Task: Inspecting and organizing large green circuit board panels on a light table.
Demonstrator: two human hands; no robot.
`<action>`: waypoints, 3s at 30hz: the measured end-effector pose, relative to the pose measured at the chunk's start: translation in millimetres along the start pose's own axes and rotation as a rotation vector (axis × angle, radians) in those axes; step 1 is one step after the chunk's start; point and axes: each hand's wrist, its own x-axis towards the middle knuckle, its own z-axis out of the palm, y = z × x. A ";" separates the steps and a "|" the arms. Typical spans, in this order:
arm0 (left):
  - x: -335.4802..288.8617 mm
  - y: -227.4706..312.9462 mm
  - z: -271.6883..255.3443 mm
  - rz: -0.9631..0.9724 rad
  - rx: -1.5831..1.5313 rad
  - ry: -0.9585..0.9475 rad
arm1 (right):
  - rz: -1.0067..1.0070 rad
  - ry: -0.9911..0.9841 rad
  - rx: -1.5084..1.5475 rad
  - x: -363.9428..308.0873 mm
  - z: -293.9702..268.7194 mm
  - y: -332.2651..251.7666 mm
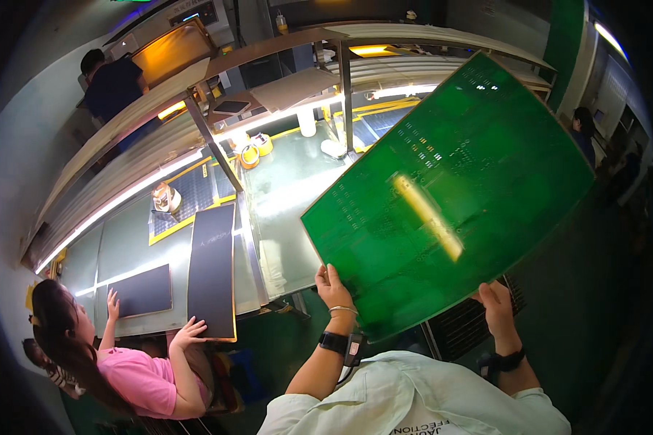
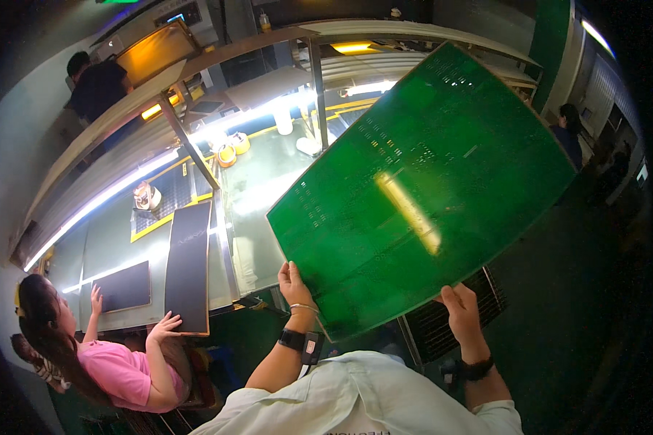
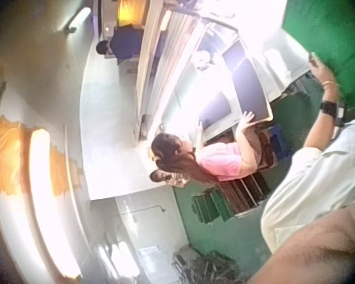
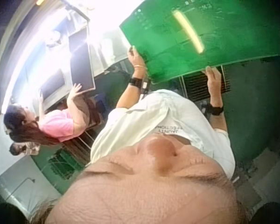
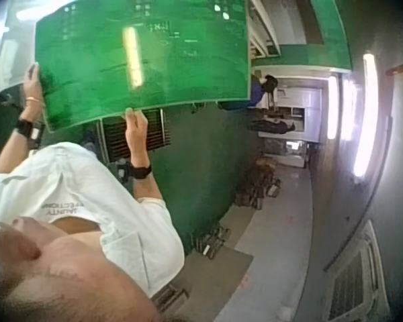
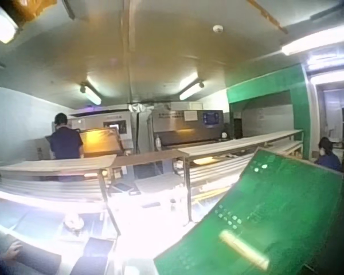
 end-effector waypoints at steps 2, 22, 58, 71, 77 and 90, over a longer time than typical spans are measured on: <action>11.0 -8.1 -18.9 0.023 0.054 0.047 | 0.151 -0.060 0.104 10.5 10.7 15.7; 107.7 -36.5 -162.0 0.118 0.742 0.312 | 1.002 -0.722 0.514 74.8 89.6 218.2; 289.3 -36.7 -238.1 -0.472 0.522 0.187 | -0.095 -0.071 -1.177 287.7 -86.5 279.6; 120.2 -0.9 -168.5 0.028 1.090 0.463 | -0.064 -0.013 -0.896 259.7 -97.9 250.3; 30.1 -34.9 -162.6 -0.744 0.507 0.570 | -0.028 0.040 -0.772 250.1 -96.0 281.8; 59.0 -35.4 -158.3 -0.639 0.068 0.391 | 0.119 -0.069 -0.706 239.4 -78.4 282.0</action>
